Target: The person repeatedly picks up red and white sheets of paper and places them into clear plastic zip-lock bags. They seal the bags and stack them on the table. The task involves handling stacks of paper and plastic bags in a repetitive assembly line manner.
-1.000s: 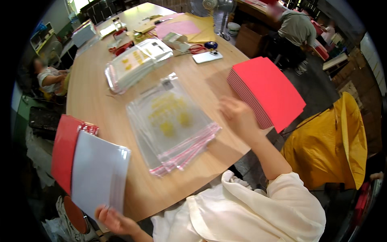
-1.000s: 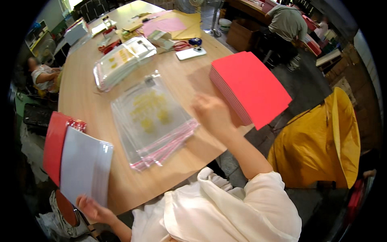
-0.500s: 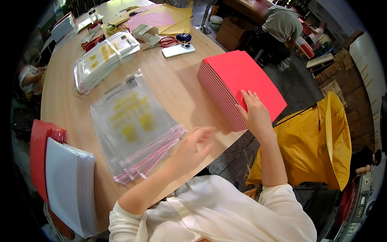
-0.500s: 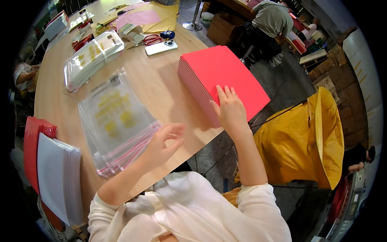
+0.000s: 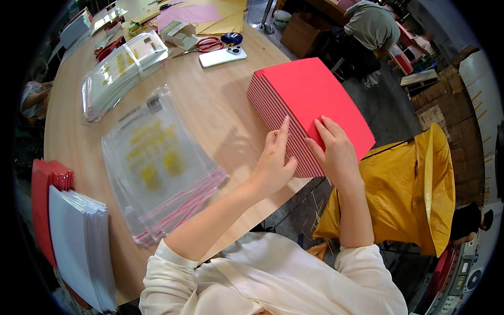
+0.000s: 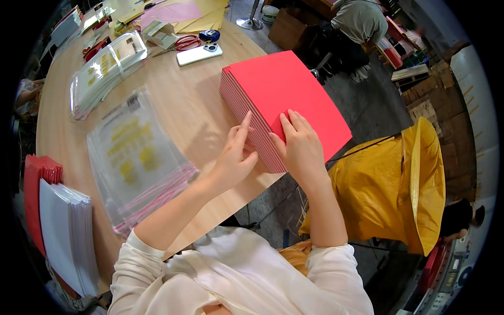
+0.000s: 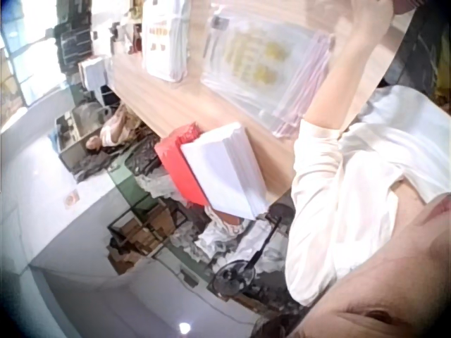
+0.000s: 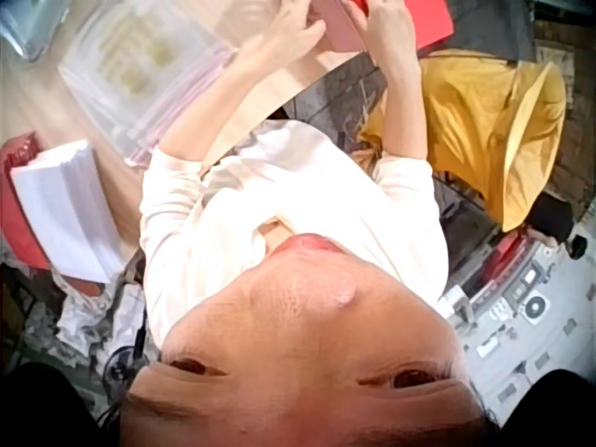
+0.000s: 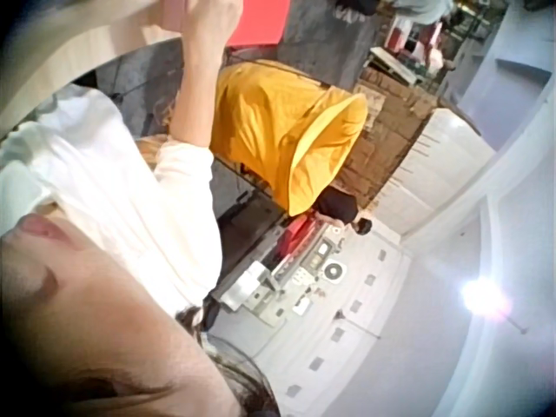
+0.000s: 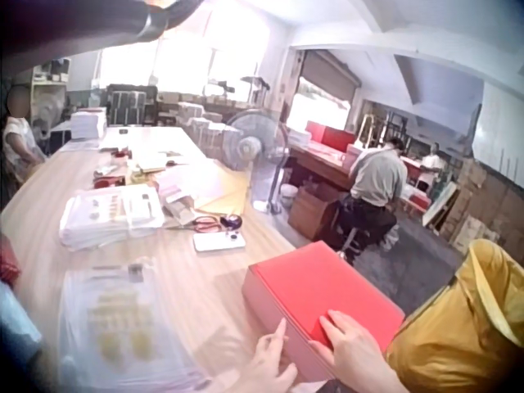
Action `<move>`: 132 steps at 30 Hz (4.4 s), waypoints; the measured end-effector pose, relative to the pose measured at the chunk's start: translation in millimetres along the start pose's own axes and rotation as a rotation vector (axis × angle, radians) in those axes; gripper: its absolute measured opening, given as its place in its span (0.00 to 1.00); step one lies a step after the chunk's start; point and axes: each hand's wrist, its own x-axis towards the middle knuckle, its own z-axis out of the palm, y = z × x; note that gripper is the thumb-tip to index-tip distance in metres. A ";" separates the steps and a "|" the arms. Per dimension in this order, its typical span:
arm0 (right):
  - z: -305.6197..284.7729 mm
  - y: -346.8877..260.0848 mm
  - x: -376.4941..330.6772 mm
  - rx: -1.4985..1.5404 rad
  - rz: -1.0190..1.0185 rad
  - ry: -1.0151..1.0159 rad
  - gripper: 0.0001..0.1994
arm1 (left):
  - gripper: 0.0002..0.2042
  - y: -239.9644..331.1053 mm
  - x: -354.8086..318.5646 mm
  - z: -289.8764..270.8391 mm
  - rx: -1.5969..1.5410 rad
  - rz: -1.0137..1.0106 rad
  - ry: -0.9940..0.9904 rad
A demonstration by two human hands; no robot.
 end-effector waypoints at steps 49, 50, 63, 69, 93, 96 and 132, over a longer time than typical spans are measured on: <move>-8.2 89.4 -32.9 0.317 -0.229 0.614 0.11 | 0.42 55.8 40.9 2.1 -0.844 -0.172 -0.041; -15.7 81.9 -27.7 0.338 -0.218 0.664 0.10 | 0.43 47.8 43.6 0.6 -0.627 -0.019 0.112; -5.1 -73.0 -56.4 1.527 0.019 0.561 0.16 | 0.29 86.7 -97.4 -192.6 0.085 0.266 0.572; 53.7 -139.0 -67.3 1.453 0.166 0.271 0.10 | 0.25 23.4 -188.1 -217.7 0.107 0.173 0.733; 97.4 -112.4 -39.5 1.181 -0.360 -0.177 0.21 | 0.30 -33.5 -231.9 -223.4 -0.023 0.230 0.621; 83.6 -120.0 -47.0 1.496 -0.059 -0.292 0.20 | 0.35 -8.0 -214.6 -234.7 0.178 0.420 0.639; 82.9 -53.6 -191.4 1.690 0.926 -0.415 0.19 | 0.14 -17.5 -224.5 -237.6 1.085 0.033 0.173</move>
